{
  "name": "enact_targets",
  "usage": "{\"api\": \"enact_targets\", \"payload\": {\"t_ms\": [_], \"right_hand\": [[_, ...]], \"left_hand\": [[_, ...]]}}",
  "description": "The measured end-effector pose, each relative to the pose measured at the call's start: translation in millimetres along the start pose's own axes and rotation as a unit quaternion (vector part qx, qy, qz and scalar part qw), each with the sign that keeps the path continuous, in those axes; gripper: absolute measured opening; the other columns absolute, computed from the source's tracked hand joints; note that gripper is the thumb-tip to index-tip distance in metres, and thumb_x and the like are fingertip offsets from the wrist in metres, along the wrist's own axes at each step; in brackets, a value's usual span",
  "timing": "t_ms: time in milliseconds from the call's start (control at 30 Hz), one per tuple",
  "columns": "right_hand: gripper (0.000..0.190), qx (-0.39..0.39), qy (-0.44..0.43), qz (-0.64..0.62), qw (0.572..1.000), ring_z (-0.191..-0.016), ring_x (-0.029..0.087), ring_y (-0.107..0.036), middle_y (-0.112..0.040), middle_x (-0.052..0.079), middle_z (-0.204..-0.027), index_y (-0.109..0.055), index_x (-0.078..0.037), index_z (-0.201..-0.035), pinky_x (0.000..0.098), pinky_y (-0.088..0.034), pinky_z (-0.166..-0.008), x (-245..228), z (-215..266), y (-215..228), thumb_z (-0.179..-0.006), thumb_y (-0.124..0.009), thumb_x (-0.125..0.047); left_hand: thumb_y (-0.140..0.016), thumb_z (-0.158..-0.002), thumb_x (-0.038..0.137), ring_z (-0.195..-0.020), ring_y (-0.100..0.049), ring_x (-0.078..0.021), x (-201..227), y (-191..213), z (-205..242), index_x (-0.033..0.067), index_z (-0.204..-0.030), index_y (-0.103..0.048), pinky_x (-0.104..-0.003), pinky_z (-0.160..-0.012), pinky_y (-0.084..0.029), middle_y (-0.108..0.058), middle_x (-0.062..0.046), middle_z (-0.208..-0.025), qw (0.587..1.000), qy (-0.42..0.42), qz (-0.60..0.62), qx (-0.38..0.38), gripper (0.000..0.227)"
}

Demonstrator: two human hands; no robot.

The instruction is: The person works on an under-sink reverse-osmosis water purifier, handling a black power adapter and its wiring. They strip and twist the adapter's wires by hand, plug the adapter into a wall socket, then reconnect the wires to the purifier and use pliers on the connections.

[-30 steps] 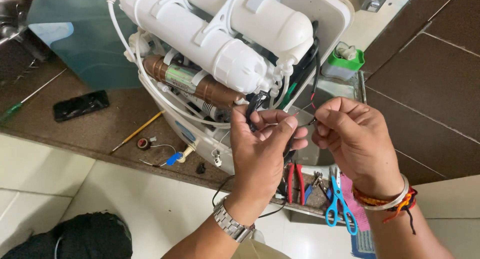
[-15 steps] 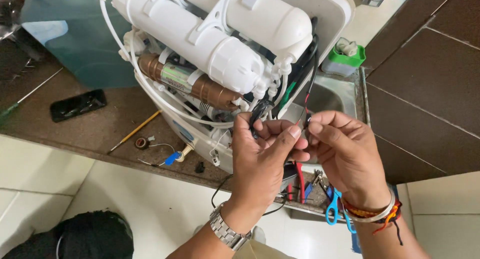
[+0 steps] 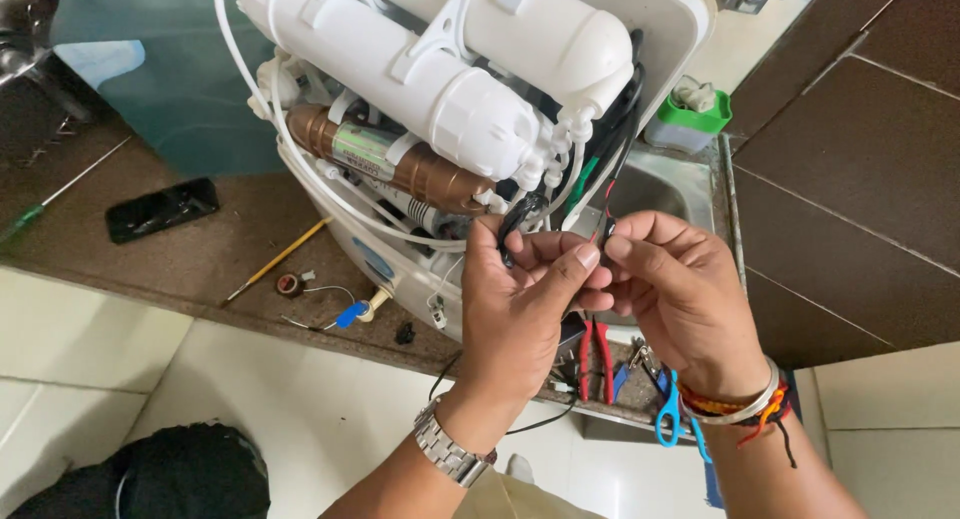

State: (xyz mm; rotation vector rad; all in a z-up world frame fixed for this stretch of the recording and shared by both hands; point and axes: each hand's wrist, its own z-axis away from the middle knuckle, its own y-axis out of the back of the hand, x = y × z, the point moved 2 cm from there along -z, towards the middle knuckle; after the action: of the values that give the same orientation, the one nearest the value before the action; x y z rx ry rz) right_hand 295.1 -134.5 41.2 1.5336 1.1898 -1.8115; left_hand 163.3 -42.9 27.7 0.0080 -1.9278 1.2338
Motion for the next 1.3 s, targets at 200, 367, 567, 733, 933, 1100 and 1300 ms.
{"api": "enact_targets", "payload": {"t_ms": [200, 367, 567, 733, 933, 1100, 1300], "right_hand": [[0.009, -0.017, 0.018, -0.006, 1.0, -0.072, 0.012, -0.068, -0.071, 0.007, -0.086, -0.066, -0.002, -0.102, 0.023, -0.05, -0.059, 6.5, -3.8, -2.3, -0.1, -0.065, -0.011], [0.012, -0.068, 0.056, -0.073, 0.993, -0.074, 0.01, -0.064, -0.07, 0.008, -0.088, -0.066, -0.001, -0.103, 0.0209, -0.046, -0.056, 17.4, -12.0, -6.9, -0.104, -0.064, -0.013], [0.008, -0.056, 0.064, -0.082, 0.993, -0.072, 0.012, -0.066, -0.068, 0.006, -0.084, -0.063, -0.002, -0.098, 0.0287, -0.055, -0.058, 20.8, -17.8, -17.2, -0.099, -0.064, -0.011], [0.011, -0.014, 0.064, -0.027, 0.997, -0.062, 0.009, -0.058, -0.064, 0.003, -0.078, -0.064, -0.001, -0.096, 0.0245, -0.045, -0.053, 21.7, -11.7, -16.0, -0.099, -0.065, -0.011], [0.005, 0.041, 0.082, 0.045, 0.995, -0.054, 0.006, -0.049, -0.06, -0.001, -0.073, -0.065, -0.003, -0.094, 0.0234, -0.038, -0.048, 14.1, -6.7, -24.6, -0.096, -0.064, -0.008], [0.006, 0.051, 0.082, 0.067, 0.993, -0.052, 0.006, -0.048, -0.057, -0.002, -0.07, -0.064, -0.004, -0.092, 0.0231, -0.038, -0.046, 17.1, -9.1, -19.8, -0.096, -0.063, -0.009], [0.01, 0.055, 0.088, 0.029, 0.994, -0.051, 0.006, -0.044, -0.053, -0.002, -0.07, -0.062, -0.004, -0.09, 0.0228, -0.037, -0.046, 36.6, -20.5, 15.2, -0.098, -0.066, -0.009]], "left_hand": [[-0.072, -0.091, -0.002, -0.083, -0.07, -0.015, 5.9, 1.9, -3.1, 0.0047, -0.116, -0.039, -0.032, -0.068, -0.064, -0.067, -0.011, -0.1, 1.0, 0.001, -0.001, -0.012, 0.041], [-0.073, -0.089, 0.0, -0.08, -0.071, -0.0167, 5.4, 3.5, -7.3, 0.009, -0.108, -0.035, -0.032, -0.062, -0.062, -0.067, -0.011, -0.099, 0.997, 0.044, 0.055, 0.021, 0.044], [-0.071, -0.091, -0.001, -0.08, -0.07, -0.0127, 3.4, 10.8, -5.8, 0.0058, -0.112, -0.049, -0.029, -0.063, -0.063, -0.061, -0.002, -0.098, 0.999, -0.02, -0.05, 0.011, 0.032], [-0.073, -0.092, -0.003, -0.078, -0.062, -0.0074, 21.5, 8.5, 2.6, 0.0026, -0.106, -0.06, -0.025, -0.066, -0.059, -0.067, -0.004, -0.1, 0.954, -0.145, -0.256, -0.054, 0.02], [-0.078, -0.085, -0.003, -0.068, -0.059, -0.0055, 33.9, 2.0, 2.8, 0.0019, -0.099, -0.066, -0.025, -0.061, -0.052, -0.073, -0.003, -0.095, 0.843, -0.263, -0.468, -0.043, 0.019], [-0.076, -0.088, 0.0, -0.069, -0.063, -0.0065, 26.2, 4.5, -5.3, 0.0033, -0.094, -0.062, -0.026, -0.061, -0.058, -0.072, -0.003, -0.088, 0.889, -0.197, -0.413, -0.027, 0.015], [-0.077, -0.085, 0.0, -0.065, -0.067, -0.0124, 17.5, 23.1, -23.2, 0.008, -0.089, -0.049, -0.029, -0.054, -0.058, -0.067, -0.005, -0.08, 0.986, 0.002, -0.167, 0.0, 0.029]]}}
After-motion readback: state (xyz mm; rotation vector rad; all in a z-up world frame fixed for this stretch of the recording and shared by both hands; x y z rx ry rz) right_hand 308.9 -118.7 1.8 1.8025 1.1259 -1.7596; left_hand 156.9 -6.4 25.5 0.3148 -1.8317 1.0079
